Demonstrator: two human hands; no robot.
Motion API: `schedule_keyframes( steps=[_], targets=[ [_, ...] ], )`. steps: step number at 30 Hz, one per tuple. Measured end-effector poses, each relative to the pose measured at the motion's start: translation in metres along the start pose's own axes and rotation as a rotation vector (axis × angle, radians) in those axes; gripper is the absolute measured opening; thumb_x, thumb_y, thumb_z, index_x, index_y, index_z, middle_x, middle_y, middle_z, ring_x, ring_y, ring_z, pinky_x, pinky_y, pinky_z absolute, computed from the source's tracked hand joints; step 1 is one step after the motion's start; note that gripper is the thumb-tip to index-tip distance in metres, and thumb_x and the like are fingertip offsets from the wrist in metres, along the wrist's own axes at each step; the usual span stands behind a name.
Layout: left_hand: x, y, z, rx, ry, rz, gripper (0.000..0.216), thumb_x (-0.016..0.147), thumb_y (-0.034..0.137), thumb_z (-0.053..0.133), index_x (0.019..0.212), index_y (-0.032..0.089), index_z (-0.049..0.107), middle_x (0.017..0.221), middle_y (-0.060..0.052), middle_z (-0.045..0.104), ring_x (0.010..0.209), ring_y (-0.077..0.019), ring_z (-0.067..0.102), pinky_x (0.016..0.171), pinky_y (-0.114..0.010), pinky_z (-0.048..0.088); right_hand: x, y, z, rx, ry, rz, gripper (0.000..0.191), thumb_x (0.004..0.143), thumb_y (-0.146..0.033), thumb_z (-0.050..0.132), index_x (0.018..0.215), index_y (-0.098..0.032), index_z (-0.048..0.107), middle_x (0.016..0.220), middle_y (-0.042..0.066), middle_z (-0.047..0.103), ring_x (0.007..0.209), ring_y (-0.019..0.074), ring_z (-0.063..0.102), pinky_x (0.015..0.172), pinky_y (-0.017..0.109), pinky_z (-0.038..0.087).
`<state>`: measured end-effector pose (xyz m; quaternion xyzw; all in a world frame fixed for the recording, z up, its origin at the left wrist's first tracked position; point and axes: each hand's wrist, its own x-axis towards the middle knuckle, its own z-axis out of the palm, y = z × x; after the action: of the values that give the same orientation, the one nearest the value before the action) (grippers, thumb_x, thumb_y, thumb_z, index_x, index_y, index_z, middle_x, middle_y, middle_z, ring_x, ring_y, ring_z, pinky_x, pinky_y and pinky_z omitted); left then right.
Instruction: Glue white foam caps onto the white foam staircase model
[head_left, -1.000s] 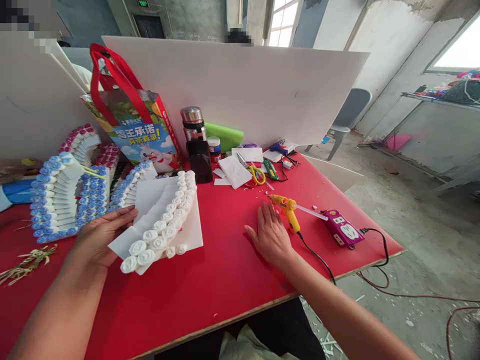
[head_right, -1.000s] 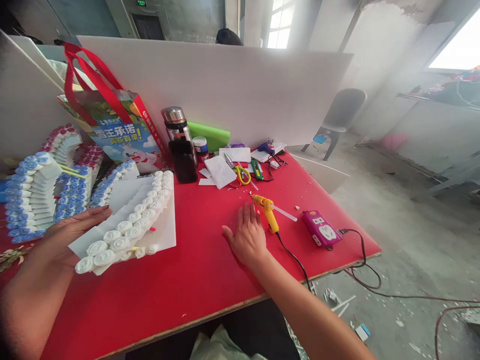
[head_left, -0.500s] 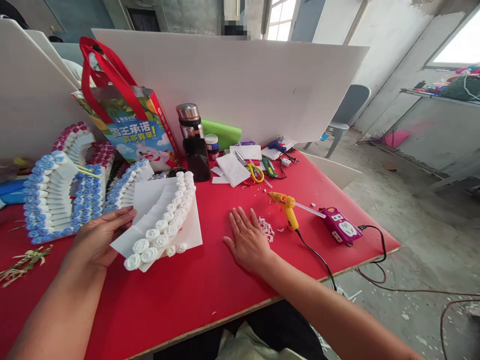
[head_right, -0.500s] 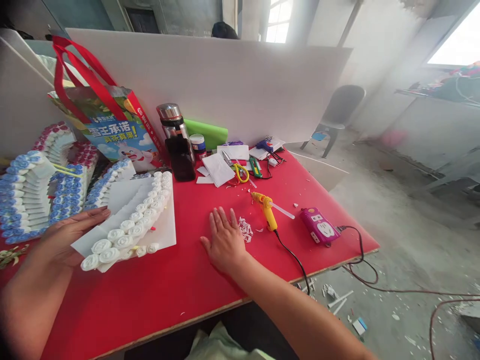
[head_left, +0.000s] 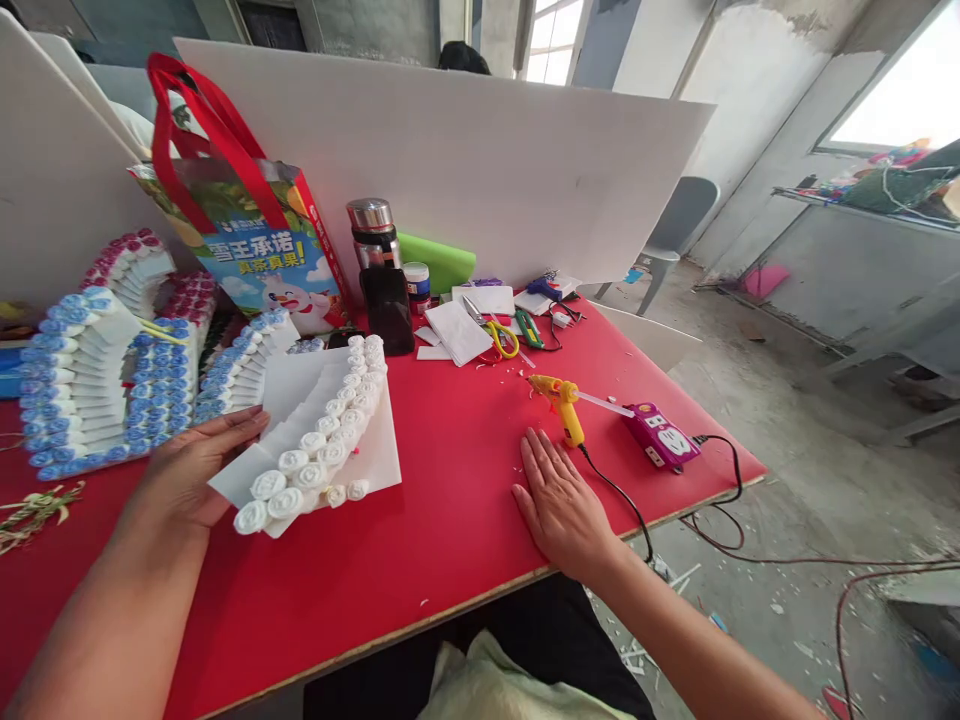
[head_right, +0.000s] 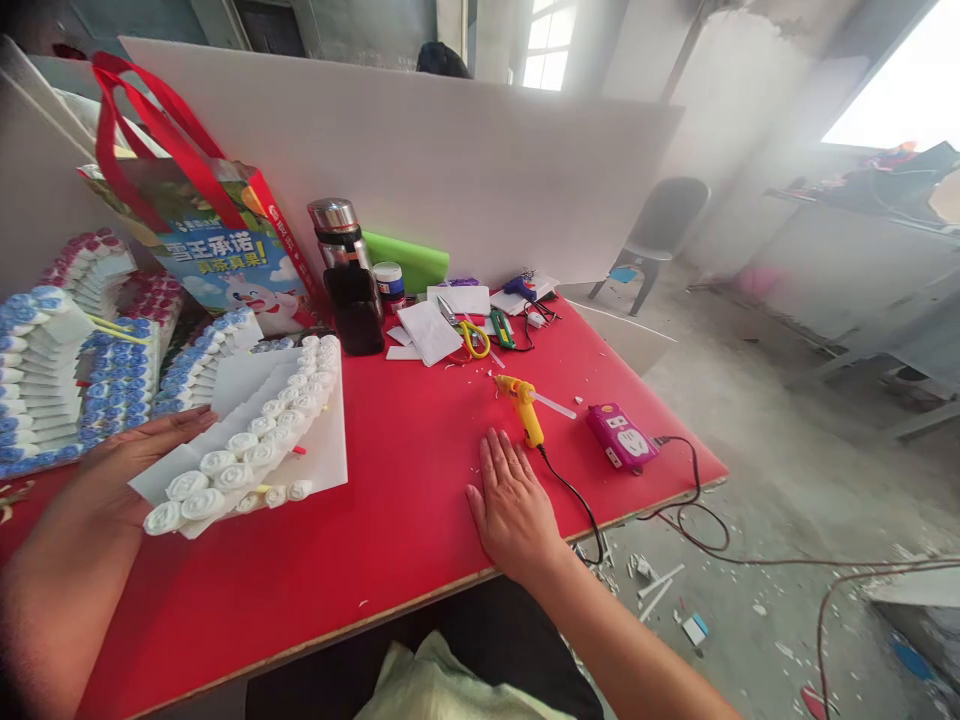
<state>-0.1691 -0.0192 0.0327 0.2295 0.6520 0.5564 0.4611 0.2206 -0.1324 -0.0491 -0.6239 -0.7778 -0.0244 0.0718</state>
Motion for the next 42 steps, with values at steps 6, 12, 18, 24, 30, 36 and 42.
schedule_keyframes(
  steps=[6, 12, 18, 24, 30, 36, 42],
  targets=[
    [0.004, 0.000, 0.006, 0.020, -0.040, -0.003, 0.025, 0.068, 0.002, 0.072, 0.090, 0.014, 0.073, 0.071, -0.001, 0.074, 0.056, -0.0151, 0.069, 0.053, -0.022, 0.057, -0.110, 0.030, -0.008, -0.102, 0.054, -0.066, 0.068, 0.100, -0.044, 0.042, 0.159, -0.012, 0.032, 0.163, 0.011, 0.033, 0.153, 0.0256, 0.029, 0.120, 0.044, 0.035],
    [-0.006, 0.009, 0.016, 0.029, -0.008, -0.017, 0.023, 0.069, -0.001, 0.069, 0.087, 0.013, 0.073, 0.066, -0.001, 0.073, 0.051, -0.0133, 0.067, 0.049, -0.019, 0.055, -0.217, 0.105, 0.013, -0.389, 0.060, 0.262, 0.052, 0.095, -0.042, 0.033, 0.089, -0.017, 0.078, 0.090, 0.030, 0.073, 0.088, 0.0417, 0.071, 0.074, 0.058, 0.050],
    [-0.007, 0.004, 0.013, -0.009, -0.071, -0.009, 0.025, 0.068, -0.001, 0.070, 0.088, 0.014, 0.072, 0.066, -0.001, 0.073, 0.052, -0.0148, 0.068, 0.048, -0.020, 0.056, -0.097, 0.029, -0.053, -0.147, -0.078, 0.204, 0.036, 0.098, -0.024, 0.040, 0.078, -0.023, 0.070, 0.076, 0.013, 0.072, 0.068, 0.0231, 0.068, 0.064, 0.036, 0.050],
    [-0.015, 0.007, 0.007, -0.022, -0.024, -0.028, 0.025, 0.068, -0.004, 0.068, 0.086, 0.013, 0.071, 0.067, -0.001, 0.074, 0.051, -0.0152, 0.068, 0.048, -0.023, 0.058, 0.022, -0.072, -0.023, 0.114, 0.073, -0.198, 0.068, 0.102, -0.054, 0.035, 0.151, -0.009, 0.045, 0.164, 0.014, 0.032, 0.153, 0.0319, 0.026, 0.124, 0.050, 0.022],
    [-0.008, 0.001, 0.013, 0.005, -0.028, -0.030, 0.024, 0.068, -0.002, 0.069, 0.087, 0.013, 0.070, 0.067, -0.001, 0.073, 0.053, -0.0139, 0.067, 0.049, -0.021, 0.056, 0.066, -0.054, 0.023, 0.186, 0.053, 0.020, 0.088, 0.099, -0.068, 0.026, 0.156, 0.000, 0.033, 0.164, 0.020, 0.026, 0.155, 0.0324, 0.019, 0.126, 0.052, 0.013],
    [0.008, -0.012, 0.018, 0.032, -0.097, -0.016, 0.032, 0.067, 0.005, 0.077, 0.097, 0.013, 0.073, 0.068, 0.000, 0.072, 0.050, -0.0105, 0.062, 0.047, -0.020, 0.053, 0.019, -0.022, 0.020, 0.058, 0.160, 0.159, 0.089, 0.098, -0.066, 0.035, 0.154, 0.004, 0.034, 0.161, 0.027, 0.030, 0.153, 0.0365, 0.022, 0.123, 0.052, 0.024],
    [0.012, -0.013, 0.012, 0.035, -0.056, -0.028, 0.036, 0.068, 0.004, 0.075, 0.102, 0.012, 0.073, 0.071, -0.002, 0.073, 0.053, -0.0120, 0.062, 0.049, -0.022, 0.053, -0.123, 0.014, 0.000, -0.142, 0.209, 0.144, 0.082, 0.092, -0.067, 0.048, 0.146, -0.005, 0.050, 0.152, 0.026, 0.047, 0.142, 0.0387, 0.045, 0.112, 0.053, 0.043]
  ],
)
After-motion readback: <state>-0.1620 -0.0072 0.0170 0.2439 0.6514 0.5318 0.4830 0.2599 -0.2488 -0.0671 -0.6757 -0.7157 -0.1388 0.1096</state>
